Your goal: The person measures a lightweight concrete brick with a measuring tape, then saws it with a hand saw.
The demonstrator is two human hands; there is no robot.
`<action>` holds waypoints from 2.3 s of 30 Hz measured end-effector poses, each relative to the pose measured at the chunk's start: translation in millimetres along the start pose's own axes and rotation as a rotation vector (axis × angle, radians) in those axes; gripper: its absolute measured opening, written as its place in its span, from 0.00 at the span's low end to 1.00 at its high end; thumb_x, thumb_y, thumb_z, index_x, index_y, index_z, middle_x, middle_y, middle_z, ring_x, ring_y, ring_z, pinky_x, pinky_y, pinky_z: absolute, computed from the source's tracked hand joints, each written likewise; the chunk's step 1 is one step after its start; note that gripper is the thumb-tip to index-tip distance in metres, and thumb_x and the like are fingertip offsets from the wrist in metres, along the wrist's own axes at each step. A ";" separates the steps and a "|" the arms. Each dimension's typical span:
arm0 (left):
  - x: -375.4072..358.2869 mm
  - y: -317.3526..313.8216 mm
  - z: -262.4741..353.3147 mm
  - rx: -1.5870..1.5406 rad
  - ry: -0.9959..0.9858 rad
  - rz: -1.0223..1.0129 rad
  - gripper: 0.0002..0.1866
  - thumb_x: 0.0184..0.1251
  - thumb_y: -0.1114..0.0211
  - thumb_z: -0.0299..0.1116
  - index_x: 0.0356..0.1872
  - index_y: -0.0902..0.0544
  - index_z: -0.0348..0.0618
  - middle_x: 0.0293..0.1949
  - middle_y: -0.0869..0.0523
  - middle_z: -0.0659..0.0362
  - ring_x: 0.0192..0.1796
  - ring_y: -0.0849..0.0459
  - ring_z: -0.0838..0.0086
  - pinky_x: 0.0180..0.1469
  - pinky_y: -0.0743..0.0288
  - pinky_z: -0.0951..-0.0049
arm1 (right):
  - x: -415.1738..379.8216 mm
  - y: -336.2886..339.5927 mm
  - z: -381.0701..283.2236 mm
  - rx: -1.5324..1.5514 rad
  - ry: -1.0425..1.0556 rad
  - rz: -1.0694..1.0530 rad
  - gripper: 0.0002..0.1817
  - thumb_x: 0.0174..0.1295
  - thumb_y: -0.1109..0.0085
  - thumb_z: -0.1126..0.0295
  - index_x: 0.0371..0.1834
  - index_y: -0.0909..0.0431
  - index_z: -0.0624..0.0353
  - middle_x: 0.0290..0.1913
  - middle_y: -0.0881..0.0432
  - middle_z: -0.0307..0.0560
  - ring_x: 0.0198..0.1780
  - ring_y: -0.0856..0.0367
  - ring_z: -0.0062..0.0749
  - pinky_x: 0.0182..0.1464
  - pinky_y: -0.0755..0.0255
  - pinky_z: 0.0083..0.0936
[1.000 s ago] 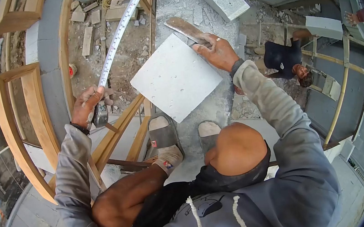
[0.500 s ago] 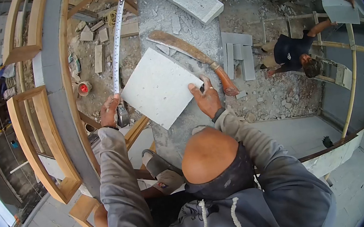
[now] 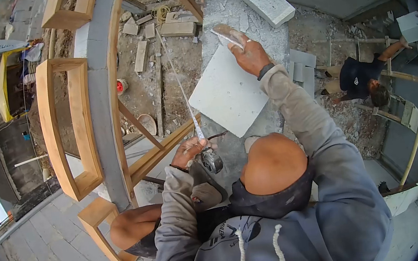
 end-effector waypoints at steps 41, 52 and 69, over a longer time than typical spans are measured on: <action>-17.6 19.6 -25.3 0.232 0.234 -0.049 0.15 0.67 0.36 0.42 0.40 0.19 0.37 0.34 0.14 0.57 0.35 0.19 0.74 0.42 0.27 0.74 | -28.4 21.0 -10.9 -0.370 0.443 0.208 0.18 0.55 0.38 0.75 0.52 0.22 0.57 0.41 0.19 0.52 0.40 0.18 0.49 0.43 0.22 0.32; -111.5 -56.8 -73.1 0.181 0.353 -0.106 0.23 0.61 0.33 0.36 0.54 0.30 0.39 0.46 0.22 0.56 0.51 0.24 0.74 0.56 0.34 0.76 | -46.4 -37.8 -45.6 -0.370 0.673 -0.066 0.11 0.55 0.41 0.74 0.43 0.23 0.52 0.41 0.20 0.46 0.41 0.19 0.48 0.42 0.23 0.39; -60.7 89.1 10.4 0.567 -0.192 0.492 0.16 0.51 0.30 0.35 0.38 0.20 0.36 0.31 0.19 0.59 0.36 0.23 0.76 0.42 0.30 0.76 | -88.6 14.2 -20.1 -0.353 0.490 0.364 0.06 0.54 0.39 0.74 0.36 0.21 0.58 0.37 0.21 0.50 0.41 0.22 0.47 0.44 0.28 0.38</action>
Point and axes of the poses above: each hand's wrist, its own x-axis towards the middle knuckle, its own y-axis out of the back of the hand, z = x × y, the point moved 9 cm from there along x, towards the middle knuckle
